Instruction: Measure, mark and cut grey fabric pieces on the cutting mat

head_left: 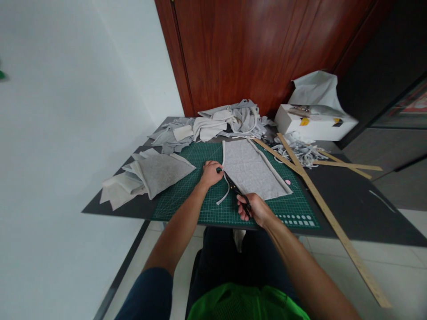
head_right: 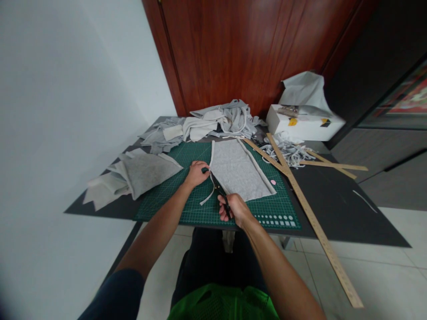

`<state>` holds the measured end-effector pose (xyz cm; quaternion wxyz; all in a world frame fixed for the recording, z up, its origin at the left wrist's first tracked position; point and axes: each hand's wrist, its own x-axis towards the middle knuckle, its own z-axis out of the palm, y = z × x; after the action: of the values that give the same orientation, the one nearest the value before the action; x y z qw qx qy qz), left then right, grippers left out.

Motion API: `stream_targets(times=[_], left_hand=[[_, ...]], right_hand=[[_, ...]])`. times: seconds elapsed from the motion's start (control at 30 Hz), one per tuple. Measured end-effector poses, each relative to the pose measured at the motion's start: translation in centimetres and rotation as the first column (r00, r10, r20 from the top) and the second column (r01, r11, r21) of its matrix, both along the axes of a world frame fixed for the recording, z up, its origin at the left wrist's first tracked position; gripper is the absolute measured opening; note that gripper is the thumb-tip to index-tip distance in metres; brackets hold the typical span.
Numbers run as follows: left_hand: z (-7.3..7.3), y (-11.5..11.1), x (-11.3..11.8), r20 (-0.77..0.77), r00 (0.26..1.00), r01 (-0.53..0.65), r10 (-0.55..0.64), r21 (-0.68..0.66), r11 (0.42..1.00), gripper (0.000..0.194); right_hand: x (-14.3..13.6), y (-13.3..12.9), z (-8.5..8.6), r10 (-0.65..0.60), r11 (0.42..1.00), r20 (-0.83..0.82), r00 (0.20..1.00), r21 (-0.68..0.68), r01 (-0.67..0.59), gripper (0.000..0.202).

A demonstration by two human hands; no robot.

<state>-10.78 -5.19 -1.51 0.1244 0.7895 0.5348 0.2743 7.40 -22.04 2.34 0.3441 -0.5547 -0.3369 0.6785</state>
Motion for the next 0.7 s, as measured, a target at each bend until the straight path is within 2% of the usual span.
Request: stream_targets(times=[0.23, 0.6, 0.7], left_hand=[[0.1, 0.1, 0.0, -0.006, 1.0, 0.018, -0.018, 0.001, 1.0, 0.016], [0.1, 0.4, 0.1, -0.017, 1.0, -0.009, 0.009, 0.015, 1.0, 0.012], [0.5, 1.4, 0.5, -0.063, 0.998, -0.029, 0.029, 0.012, 1.0, 0.03]], right_hand=[[-0.3, 0.4, -0.3, -0.013, 1.0, 0.01, 1.0, 0.003, 0.013, 0.028], [-0.7, 0.9, 0.4, -0.019, 1.0, -0.001, 1.0, -0.01, 0.019, 0.028], [-0.6, 1.0, 0.1, -0.016, 1.0, -0.004, 1.0, -0.016, 0.016, 0.026]])
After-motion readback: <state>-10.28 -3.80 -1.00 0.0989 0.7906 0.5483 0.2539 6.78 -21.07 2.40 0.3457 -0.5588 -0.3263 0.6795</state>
